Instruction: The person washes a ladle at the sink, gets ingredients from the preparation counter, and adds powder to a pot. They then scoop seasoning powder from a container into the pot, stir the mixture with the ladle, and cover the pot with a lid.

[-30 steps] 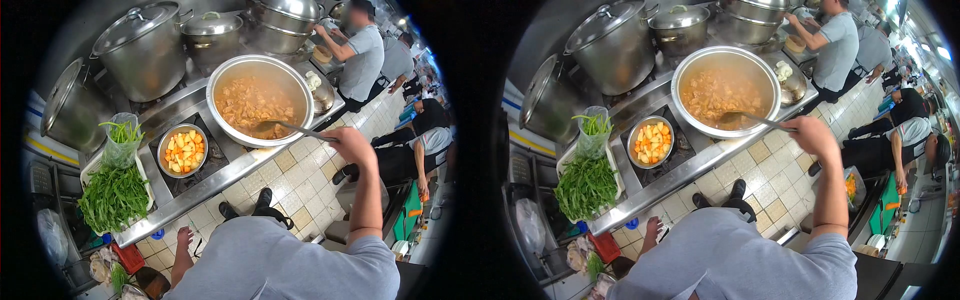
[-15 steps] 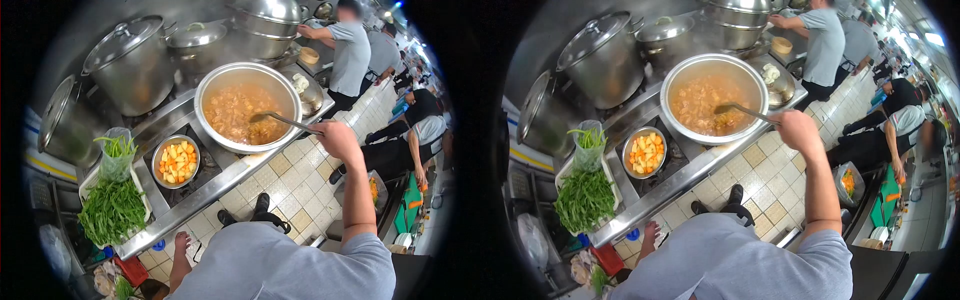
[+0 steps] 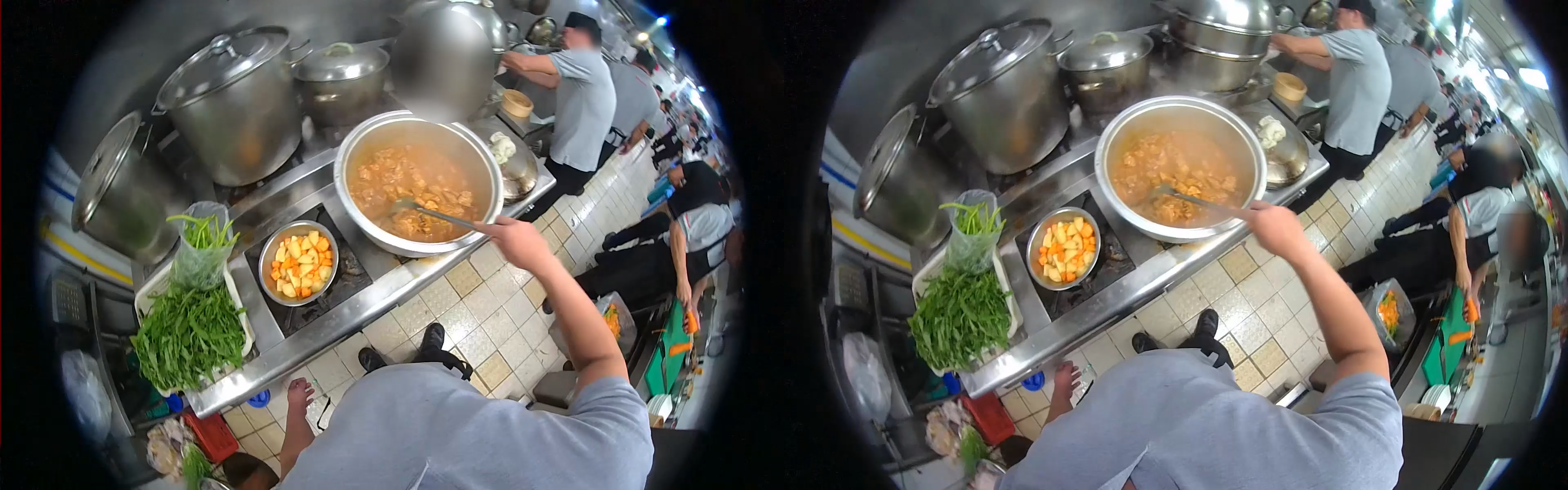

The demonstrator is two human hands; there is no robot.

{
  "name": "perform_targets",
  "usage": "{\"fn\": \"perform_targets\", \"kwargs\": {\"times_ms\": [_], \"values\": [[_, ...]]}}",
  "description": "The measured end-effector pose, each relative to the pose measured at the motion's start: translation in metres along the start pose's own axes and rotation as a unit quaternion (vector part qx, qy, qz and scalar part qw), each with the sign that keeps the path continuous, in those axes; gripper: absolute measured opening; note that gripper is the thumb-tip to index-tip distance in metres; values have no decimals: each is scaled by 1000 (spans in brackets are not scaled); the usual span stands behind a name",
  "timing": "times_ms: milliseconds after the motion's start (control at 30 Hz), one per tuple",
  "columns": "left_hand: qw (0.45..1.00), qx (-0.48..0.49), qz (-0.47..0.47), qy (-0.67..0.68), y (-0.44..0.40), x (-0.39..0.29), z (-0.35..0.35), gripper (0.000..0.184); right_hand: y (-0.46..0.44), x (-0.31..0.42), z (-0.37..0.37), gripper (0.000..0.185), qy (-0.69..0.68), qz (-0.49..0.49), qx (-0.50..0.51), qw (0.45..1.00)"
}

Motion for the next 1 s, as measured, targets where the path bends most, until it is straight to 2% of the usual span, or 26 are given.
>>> {"fn": "perform_targets", "kwargs": {"times_ms": [100,167,267,333,367,400,467,533,667,733,833,867,933,1000], "values": [[1000,-3,30,-4,15,23,9,31,22,-24,42,43,10,32,-35,999],[997,-3,72,-10,23,42,14,33,40,-25,76,39,41,-14,-16,999],[995,19,100,-22,23,61,18,34,43,-30,74,36,42,-27,-14,999],[995,29,89,-41,17,59,17,32,37,-23,53,33,65,-48,-16,997],[992,57,40,-105,7,57,16,32,26,-25,25,33,89,-74,-4,993],[991,61,29,-113,2,48,12,31,19,-28,3,34,112,-100,7,989],[990,66,15,-123,-3,25,3,30,23,-19,5,32,66,-92,12,993],[996,49,20,-73,-3,3,-8,28,22,-15,20,31,23,-79,13,997],[994,70,34,-75,-6,5,-20,25,19,-26,31,30,-6,-153,-10,988],[989,100,4,-113,-4,6,-26,24,8,-13,20,33,-46,-143,-76,986],[972,139,-83,-173,5,-2,-35,25,-1,-8,-8,38,-31,-155,-42,987],[987,106,-31,-119,4,-6,-40,26,4,-8,-9,40,-26,-146,-30,988],[986,110,-38,-122,7,-18,-48,26,9,-27,-13,38,-44,-132,-50,989],[986,108,-44,-122,9,-13,-51,26,21,-35,13,36,-18,-84,-13,996]]}}
Point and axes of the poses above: each hand's wrist, its own y-axis away from the middle knuckle, its own z-axis out of the back of the hand, x = y × z, the point moved 3 cm from there along -y, towards the middle knuckle, and after that the axes turned 14 degrees about -z, right-handed, at the moved point
